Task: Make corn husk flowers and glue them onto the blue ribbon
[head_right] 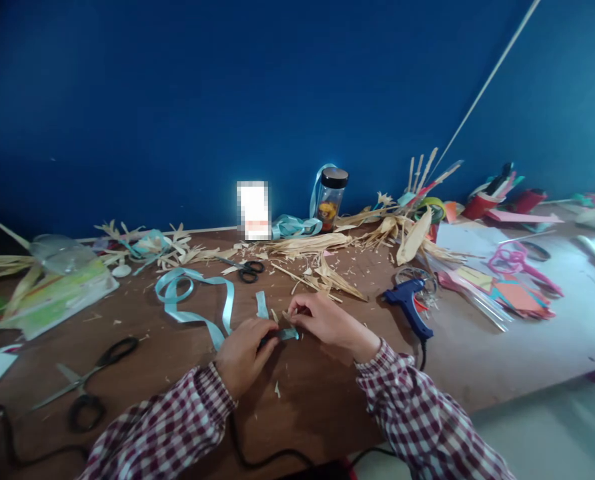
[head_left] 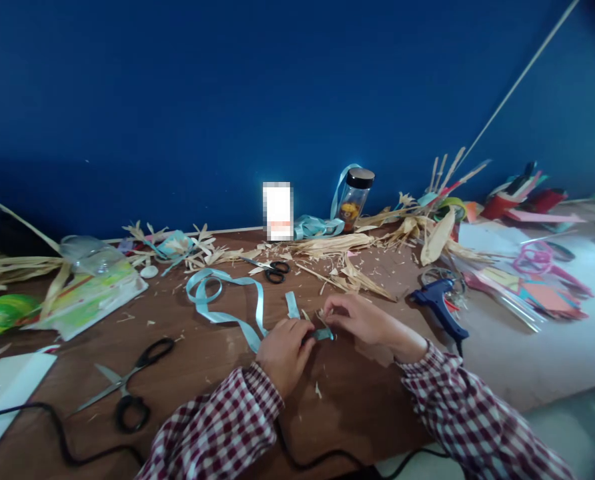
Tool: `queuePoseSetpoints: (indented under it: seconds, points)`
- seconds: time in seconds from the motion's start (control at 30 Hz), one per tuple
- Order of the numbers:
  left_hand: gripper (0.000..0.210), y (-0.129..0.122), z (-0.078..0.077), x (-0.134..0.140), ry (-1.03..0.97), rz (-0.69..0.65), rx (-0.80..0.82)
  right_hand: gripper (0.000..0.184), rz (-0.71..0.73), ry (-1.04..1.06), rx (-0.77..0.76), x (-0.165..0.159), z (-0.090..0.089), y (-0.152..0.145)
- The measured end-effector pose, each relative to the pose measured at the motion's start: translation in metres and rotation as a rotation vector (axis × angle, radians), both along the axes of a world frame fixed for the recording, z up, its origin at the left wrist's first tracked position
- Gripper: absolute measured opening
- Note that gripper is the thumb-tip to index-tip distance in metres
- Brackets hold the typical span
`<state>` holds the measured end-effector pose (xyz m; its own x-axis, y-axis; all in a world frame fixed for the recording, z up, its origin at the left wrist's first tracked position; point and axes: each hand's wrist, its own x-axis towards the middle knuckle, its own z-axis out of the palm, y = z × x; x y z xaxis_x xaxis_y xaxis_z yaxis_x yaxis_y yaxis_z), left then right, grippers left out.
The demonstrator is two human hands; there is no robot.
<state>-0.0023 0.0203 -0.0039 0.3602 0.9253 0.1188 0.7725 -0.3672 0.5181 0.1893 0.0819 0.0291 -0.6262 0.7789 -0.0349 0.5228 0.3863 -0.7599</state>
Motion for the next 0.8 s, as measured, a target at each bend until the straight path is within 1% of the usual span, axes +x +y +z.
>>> queuePoseSetpoints:
  seconds: [0.1,0.23,0.33,0.43,0.5,0.6,0.67,0.8]
  points:
    - [0.021,0.003,0.001,0.001,0.026,-0.004,-0.037,0.009,-0.041,0.036,-0.053,0.0,-0.003,0.002]
    - [0.022,0.004,0.003,0.003,0.068,0.003,-0.073,0.013,-0.049,0.1,-0.21,0.0,-0.005,0.001]
    - [0.018,0.005,0.003,0.003,0.044,0.026,-0.08,0.015,-0.049,0.151,-0.272,0.002,-0.01,0.002]
    - [0.014,0.008,0.004,0.001,-0.008,0.05,-0.064,0.016,-0.016,0.229,-0.322,0.005,-0.018,0.005]
    - [0.013,0.011,0.005,-0.001,-0.057,0.043,-0.051,0.017,0.008,0.246,-0.335,0.006,-0.022,0.006]
    - [0.016,0.013,0.011,-0.004,-0.087,0.014,-0.105,0.017,0.027,0.229,-0.315,0.005,-0.024,0.007]
    - [0.02,0.012,0.015,-0.006,-0.04,0.024,-0.142,0.017,0.038,0.239,-0.317,0.004,-0.023,0.006]
    - [0.026,0.009,0.019,-0.009,0.074,0.035,-0.144,0.019,0.045,0.304,-0.366,0.004,-0.02,0.003]
